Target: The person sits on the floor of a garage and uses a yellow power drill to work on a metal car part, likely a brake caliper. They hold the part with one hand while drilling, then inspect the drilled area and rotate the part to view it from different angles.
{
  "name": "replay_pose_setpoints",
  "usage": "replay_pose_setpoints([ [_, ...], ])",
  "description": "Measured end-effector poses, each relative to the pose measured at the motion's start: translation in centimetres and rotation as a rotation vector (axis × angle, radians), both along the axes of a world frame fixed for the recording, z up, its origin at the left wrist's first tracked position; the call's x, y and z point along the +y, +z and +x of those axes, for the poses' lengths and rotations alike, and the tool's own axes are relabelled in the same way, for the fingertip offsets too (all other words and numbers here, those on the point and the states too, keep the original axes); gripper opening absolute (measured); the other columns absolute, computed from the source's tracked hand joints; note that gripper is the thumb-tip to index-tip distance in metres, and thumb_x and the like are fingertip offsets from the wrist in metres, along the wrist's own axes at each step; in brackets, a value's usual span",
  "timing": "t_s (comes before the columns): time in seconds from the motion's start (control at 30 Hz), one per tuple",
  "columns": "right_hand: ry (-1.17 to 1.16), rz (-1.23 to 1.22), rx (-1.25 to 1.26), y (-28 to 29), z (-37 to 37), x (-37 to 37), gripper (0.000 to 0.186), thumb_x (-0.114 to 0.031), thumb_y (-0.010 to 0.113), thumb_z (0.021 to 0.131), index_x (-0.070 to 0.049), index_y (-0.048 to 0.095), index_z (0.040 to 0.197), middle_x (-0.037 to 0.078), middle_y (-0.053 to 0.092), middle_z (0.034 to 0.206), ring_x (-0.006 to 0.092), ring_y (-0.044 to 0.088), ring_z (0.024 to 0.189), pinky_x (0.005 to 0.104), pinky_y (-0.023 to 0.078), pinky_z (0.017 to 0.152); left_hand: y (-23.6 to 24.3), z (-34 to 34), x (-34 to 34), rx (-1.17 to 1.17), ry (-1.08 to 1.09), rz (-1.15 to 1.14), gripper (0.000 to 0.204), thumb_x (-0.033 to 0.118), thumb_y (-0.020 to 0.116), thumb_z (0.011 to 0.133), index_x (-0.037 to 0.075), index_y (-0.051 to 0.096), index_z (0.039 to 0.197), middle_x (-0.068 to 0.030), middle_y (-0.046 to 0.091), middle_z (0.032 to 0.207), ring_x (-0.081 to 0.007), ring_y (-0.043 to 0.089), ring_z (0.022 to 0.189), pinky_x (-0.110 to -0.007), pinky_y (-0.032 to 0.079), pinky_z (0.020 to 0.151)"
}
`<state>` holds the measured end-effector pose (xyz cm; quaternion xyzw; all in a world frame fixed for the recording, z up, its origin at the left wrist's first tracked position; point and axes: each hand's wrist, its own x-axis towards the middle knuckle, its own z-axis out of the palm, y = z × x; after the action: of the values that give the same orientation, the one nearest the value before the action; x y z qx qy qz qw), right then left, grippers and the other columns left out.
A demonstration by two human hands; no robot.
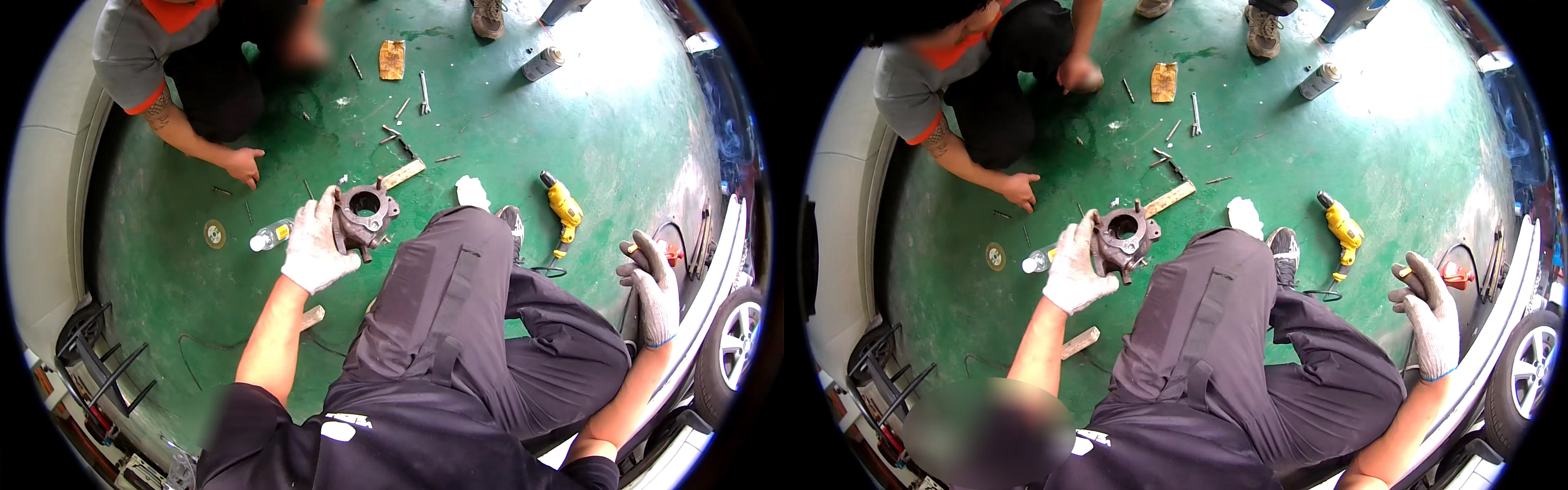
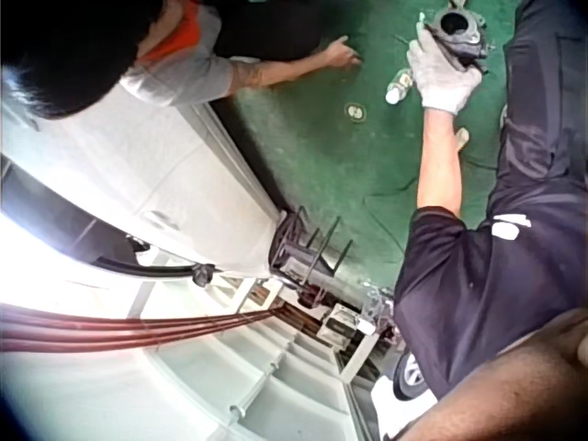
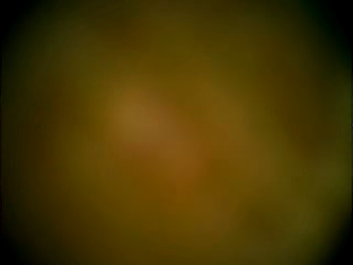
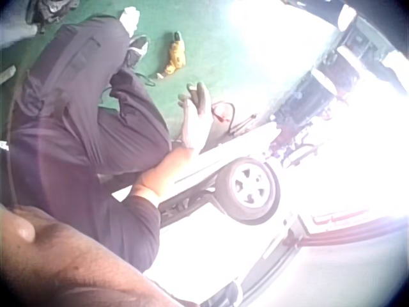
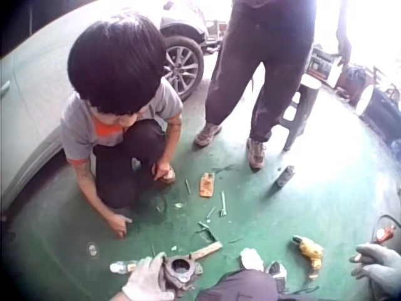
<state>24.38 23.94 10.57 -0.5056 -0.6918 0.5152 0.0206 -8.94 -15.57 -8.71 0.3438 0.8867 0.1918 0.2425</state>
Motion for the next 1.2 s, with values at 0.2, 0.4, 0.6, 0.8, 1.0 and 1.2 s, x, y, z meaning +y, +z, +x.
replay_pose_setpoints([
  [0.2, 0.007, 0.024, 0.019, 0.4, 0.1, 0.0, 0.066, 0.004, 0.051, 0.09, 0.004, 0.047, 0.156, 0.021, 0.066, 0.14, 0.0159, 0.068, 0.101, 0.0289, 0.054, 0.09, 6.7, -1.3, 0.8, 0.166, -0.098, 0.112, 0.107, 0.016, 0.081, 0.058, -0.004, 0.04, 0.154, -0.0193, 0.057, 0.119, -0.0402, 0.053, 0.11, -0.049, 0.047, 0.101],
  [0.4, 0.012, 0.036, 0.004, 0.0, 0.2, 0.2, 0.065, 0.001, 0.053, 0.091, 0.002, 0.049, 0.156, 0.019, 0.066, 0.139, 0.0152, 0.067, 0.102, 0.0284, 0.053, 0.091, 10.7, -1.1, 0.3, 0.167, -0.13, 0.201, 0.105, 0.006, 0.083, 0.057, -0.003, 0.043, 0.153, -0.0177, 0.06, 0.127, -0.0367, 0.057, 0.113, -0.045, 0.049, 0.101],
  [0.6, 0.075, 0.066, -0.023, -0.1, 0.6, 0.8, 0.07, -0.019, 0.063, 0.093, 0.001, 0.047, 0.158, 0.019, 0.064, 0.142, 0.0152, 0.066, 0.104, 0.0286, 0.051, 0.091, 12.0, -0.8, 0.8, 0.192, -0.154, 0.344, 0.109, 0.007, 0.079, 0.051, -0.003, 0.044, 0.153, -0.0154, 0.062, 0.12, -0.0374, 0.055, 0.102, -0.047, 0.048, 0.095],
  [0.8, 0.051, 0.036, 0.022, -0.4, 0.9, 0.8, 0.065, -0.003, 0.055, 0.092, 0.0, 0.05, 0.156, 0.018, 0.066, 0.139, 0.0158, 0.066, 0.102, 0.0284, 0.053, 0.091, 12.4, -0.8, 1.5, 0.157, -0.149, 0.397, 0.108, 0.005, 0.078, 0.051, -0.004, 0.044, 0.154, -0.0147, 0.063, 0.123, -0.0362, 0.055, 0.103, -0.046, 0.048, 0.096],
  [1.0, 0.019, 0.03, 0.023, -0.7, 1.1, 0.7, 0.065, -0.002, 0.055, 0.091, 0.0, 0.05, 0.156, 0.018, 0.066, 0.139, 0.0155, 0.066, 0.102, 0.0284, 0.053, 0.09, 11.9, -0.8, 1.3, 0.129, -0.128, 0.395, 0.107, 0.004, 0.078, 0.052, -0.004, 0.044, 0.153, -0.0154, 0.062, 0.125, -0.036, 0.056, 0.102, -0.046, 0.049, 0.095],
  [1.2, 0.019, 0.016, 0.01, -0.9, 1.2, 0.8, 0.065, -0.002, 0.054, 0.092, 0.0, 0.05, 0.156, 0.018, 0.066, 0.14, 0.0152, 0.066, 0.102, 0.0284, 0.053, 0.09, 11.8, -0.9, 1.4, 0.131, -0.139, 0.371, 0.106, 0.004, 0.078, 0.052, -0.003, 0.045, 0.153, -0.0166, 0.061, 0.124, -0.0364, 0.056, 0.104, -0.046, 0.049, 0.096],
])
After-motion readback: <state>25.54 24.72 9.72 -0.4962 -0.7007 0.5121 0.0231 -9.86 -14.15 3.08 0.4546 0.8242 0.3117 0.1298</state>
